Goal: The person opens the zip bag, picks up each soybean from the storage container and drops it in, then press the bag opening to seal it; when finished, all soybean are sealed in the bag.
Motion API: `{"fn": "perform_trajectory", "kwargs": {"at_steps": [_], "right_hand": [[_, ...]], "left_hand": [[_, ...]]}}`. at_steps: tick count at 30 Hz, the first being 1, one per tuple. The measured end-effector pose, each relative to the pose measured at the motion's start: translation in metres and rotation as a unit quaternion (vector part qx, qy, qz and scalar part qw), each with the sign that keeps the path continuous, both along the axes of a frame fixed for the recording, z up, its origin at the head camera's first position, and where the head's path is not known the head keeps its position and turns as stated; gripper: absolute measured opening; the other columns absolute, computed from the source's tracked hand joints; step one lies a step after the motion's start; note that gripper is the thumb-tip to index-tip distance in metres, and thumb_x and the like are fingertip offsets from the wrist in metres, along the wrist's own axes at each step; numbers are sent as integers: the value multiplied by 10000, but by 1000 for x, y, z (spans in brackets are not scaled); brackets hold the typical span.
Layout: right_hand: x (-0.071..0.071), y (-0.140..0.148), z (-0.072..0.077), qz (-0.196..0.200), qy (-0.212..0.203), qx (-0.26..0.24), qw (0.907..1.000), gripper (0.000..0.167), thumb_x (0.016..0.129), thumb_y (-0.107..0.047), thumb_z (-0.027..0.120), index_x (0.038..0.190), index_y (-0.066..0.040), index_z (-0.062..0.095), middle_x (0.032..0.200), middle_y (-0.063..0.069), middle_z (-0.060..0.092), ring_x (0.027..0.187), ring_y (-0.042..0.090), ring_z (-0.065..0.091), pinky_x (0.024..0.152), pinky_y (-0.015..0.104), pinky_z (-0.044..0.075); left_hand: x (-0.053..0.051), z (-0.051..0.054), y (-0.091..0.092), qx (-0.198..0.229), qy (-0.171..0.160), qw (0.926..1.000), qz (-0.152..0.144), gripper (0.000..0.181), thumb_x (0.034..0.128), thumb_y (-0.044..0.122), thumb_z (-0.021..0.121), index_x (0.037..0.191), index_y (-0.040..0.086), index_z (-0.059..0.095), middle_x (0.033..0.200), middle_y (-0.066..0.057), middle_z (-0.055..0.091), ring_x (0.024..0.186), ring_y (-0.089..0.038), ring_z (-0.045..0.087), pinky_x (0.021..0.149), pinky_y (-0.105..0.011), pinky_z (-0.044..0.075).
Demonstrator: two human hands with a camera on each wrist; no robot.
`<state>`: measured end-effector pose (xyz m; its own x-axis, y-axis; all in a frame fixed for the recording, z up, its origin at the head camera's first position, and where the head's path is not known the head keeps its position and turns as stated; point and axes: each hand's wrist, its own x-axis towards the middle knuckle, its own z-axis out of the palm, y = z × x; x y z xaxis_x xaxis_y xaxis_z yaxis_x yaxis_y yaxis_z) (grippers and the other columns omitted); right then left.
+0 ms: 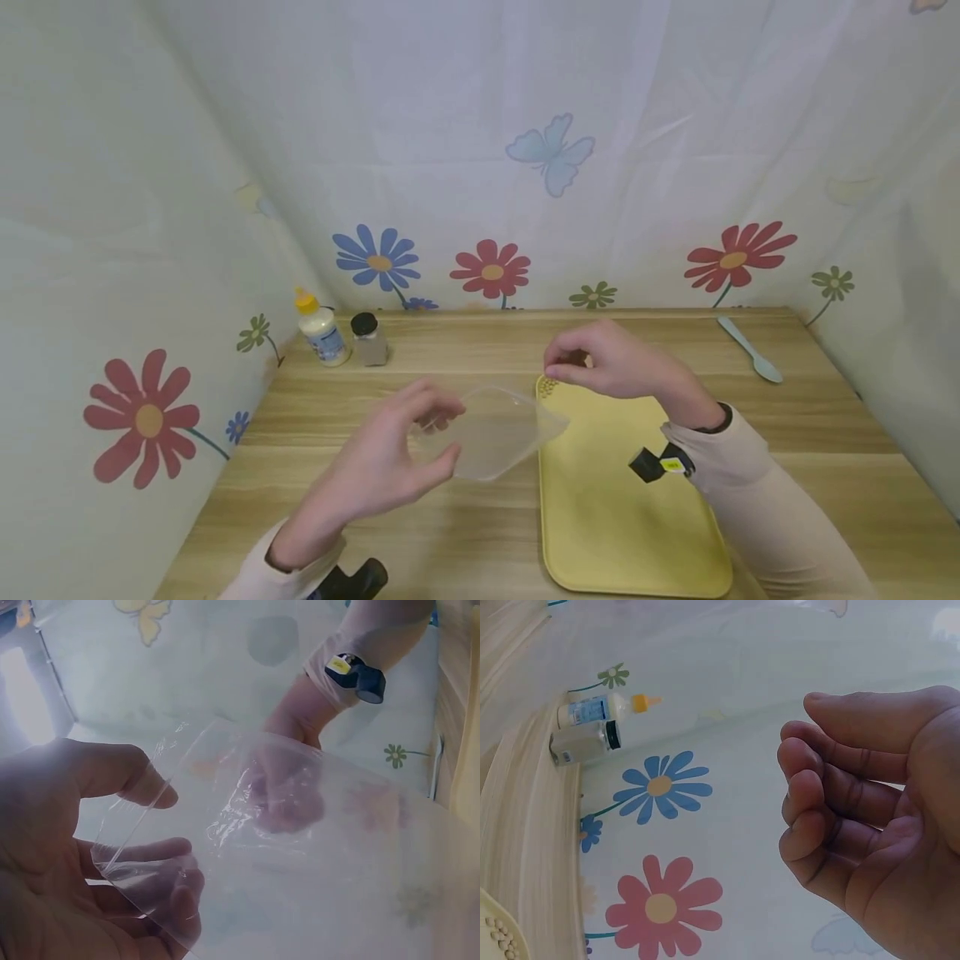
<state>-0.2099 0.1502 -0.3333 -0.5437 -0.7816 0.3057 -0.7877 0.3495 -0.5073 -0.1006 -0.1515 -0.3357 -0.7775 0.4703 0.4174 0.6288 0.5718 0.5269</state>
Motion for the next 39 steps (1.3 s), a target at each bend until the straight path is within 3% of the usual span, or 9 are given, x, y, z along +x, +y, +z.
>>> {"fn": "perform_trajectory", "kwargs": {"at_steps": [2,6,10,14,18,23,30,39], "right_hand": [[0,1,-1,-12,-26,53,10000,41,924,-159,660,916,-178,696,800,-132,632,666,25,539,610,237,497],[-2,2,-4,-43,-99,170,9998,51,937,-173,643,928,-176,693,813,-120,639,679,35,546,623,246,506],[-4,4,-9,-81,-195,249,9995,67,948,-191,631,936,-173,695,828,-114,649,697,40,557,641,264,518],[-8,3,-12,-124,-203,266,9994,75,951,-194,627,935,-168,696,827,-113,652,692,36,556,637,274,520],[-13,3,-18,-136,-157,234,9995,66,943,-168,635,928,-158,698,817,-109,658,674,29,550,620,271,516],[-21,3,-30,-210,-323,312,9988,62,938,-139,637,926,-157,695,802,-103,648,642,33,519,600,242,486],[-34,3,-50,-461,-629,509,9957,70,942,-154,631,928,-155,699,789,-97,648,615,50,500,587,236,466],[-46,2,-75,-623,-813,546,9932,69,935,-161,638,922,-135,699,794,-75,664,617,50,505,582,230,464]], "left_hand": [[4,4,-4,43,-96,9999,-86,341,759,126,772,1078,169,657,964,96,602,835,-40,550,740,-236,515],[10,13,-13,395,-456,9965,-579,324,772,57,754,1061,163,653,967,80,611,804,-75,569,723,-240,529],[7,16,-21,671,-967,9889,-911,322,782,1,730,1058,143,647,975,42,638,797,-113,600,720,-259,545],[-8,12,-23,631,-1377,9857,-735,280,805,16,715,1057,117,649,974,21,659,810,-110,615,736,-276,553],[-26,1,-23,510,-1560,9855,-437,233,827,51,701,1052,94,659,975,-4,659,823,-125,610,744,-287,547],[-45,-11,-20,369,-1467,9885,-76,230,829,91,703,1054,114,664,977,0,656,836,-136,598,751,-293,531],[-67,-32,-16,286,-1323,9906,185,264,817,122,715,1074,88,666,991,-26,667,842,-134,590,755,-302,533],[-82,-54,-15,247,-1466,9883,335,284,804,131,708,1075,62,660,981,-32,648,844,-169,593,748,-290,535]]}}
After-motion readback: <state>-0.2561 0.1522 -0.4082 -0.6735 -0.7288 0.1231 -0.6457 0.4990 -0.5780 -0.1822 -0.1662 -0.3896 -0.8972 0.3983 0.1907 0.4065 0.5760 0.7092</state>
